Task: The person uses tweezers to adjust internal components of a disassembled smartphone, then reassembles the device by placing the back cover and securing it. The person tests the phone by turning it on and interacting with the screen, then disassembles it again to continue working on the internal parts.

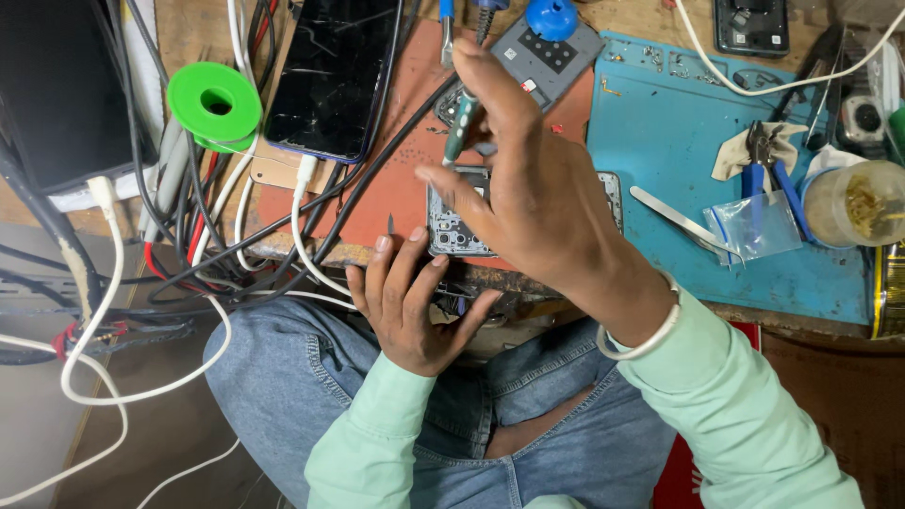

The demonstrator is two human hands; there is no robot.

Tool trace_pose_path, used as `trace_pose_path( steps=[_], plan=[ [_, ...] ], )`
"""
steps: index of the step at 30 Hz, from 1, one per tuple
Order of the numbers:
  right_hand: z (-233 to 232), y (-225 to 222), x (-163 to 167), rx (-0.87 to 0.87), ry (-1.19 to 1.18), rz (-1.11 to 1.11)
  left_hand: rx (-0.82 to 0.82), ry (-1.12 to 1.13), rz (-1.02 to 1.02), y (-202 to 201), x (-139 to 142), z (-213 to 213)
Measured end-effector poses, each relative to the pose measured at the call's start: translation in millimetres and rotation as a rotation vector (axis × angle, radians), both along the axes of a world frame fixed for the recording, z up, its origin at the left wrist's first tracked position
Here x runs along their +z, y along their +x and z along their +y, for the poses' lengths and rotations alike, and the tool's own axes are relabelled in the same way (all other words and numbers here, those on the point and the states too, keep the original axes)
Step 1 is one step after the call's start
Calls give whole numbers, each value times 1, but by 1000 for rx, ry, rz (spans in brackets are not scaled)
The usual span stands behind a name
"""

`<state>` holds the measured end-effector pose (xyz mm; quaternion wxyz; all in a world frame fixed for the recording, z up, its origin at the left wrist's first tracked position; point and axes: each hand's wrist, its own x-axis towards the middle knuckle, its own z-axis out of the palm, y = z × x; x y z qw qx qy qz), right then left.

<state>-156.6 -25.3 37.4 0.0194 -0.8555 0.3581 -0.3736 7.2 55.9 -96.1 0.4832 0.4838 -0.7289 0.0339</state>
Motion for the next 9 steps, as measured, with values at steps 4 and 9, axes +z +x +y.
trace_pose_path(
  steps=[4,9],
  plan=[
    [0,2,0,30,-2,-8,-8,-3,9,1,0,-1],
    [3,-1,7,48,96,-3,-10,-11,9,-2,3,-3]
  ],
)
